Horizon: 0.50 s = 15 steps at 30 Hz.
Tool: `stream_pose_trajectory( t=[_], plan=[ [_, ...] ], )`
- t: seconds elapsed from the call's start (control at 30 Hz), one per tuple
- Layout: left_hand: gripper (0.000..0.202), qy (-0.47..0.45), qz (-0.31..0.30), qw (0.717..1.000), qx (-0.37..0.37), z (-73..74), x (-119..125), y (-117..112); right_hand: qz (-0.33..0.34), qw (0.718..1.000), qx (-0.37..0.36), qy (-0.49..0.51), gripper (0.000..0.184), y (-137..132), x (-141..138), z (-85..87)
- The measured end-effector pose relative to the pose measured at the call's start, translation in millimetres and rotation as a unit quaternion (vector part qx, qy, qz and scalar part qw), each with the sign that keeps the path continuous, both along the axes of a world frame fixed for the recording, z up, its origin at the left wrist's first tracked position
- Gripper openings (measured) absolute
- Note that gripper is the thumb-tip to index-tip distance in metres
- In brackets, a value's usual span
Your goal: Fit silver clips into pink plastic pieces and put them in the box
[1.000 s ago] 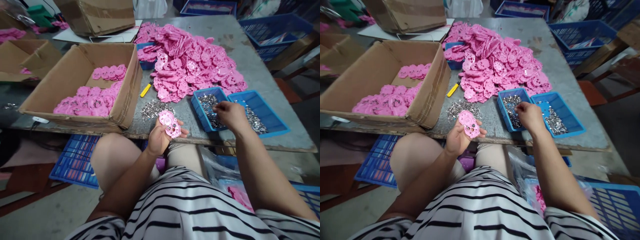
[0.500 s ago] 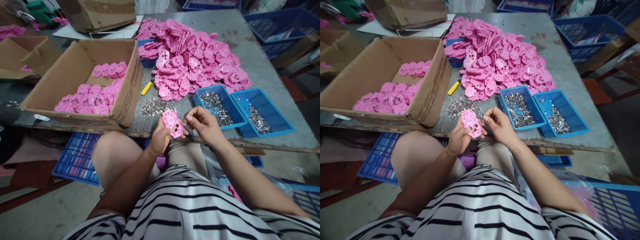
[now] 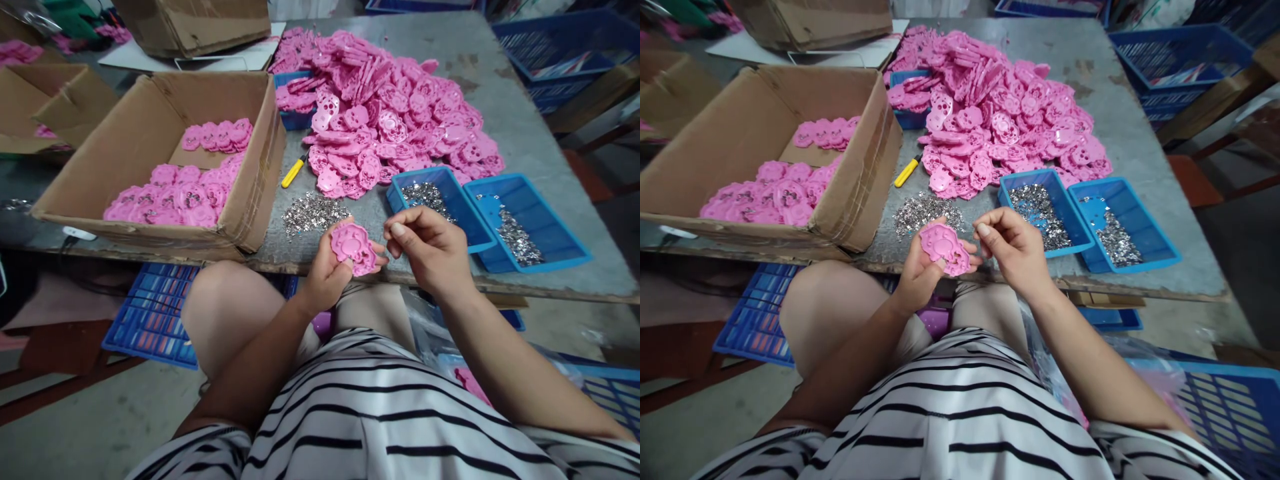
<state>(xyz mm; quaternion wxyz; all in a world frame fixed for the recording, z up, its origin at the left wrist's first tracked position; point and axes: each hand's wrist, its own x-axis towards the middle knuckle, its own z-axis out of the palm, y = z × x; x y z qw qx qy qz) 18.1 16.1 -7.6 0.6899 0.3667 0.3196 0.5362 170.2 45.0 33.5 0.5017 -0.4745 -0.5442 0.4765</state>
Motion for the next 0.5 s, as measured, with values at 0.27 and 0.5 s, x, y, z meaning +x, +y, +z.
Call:
stream_pose_trajectory(
  t=[0.27, 0.5],
  plan=[
    [0.047, -0.066, 0.004, 0.996, -0.056, -2.3, -1.2, 9.7, 0.049, 0.993, 0.078, -0.075, 0.024, -0.8, -3.8, -0.6],
    [0.050, -0.102, -0.043, 0.987, -0.121, 0.7, -6.0, 13.2, 0.109, 0.976, 0.133, -0.135, 0.021, 12.5, 1.3, -22.0]
  ],
)
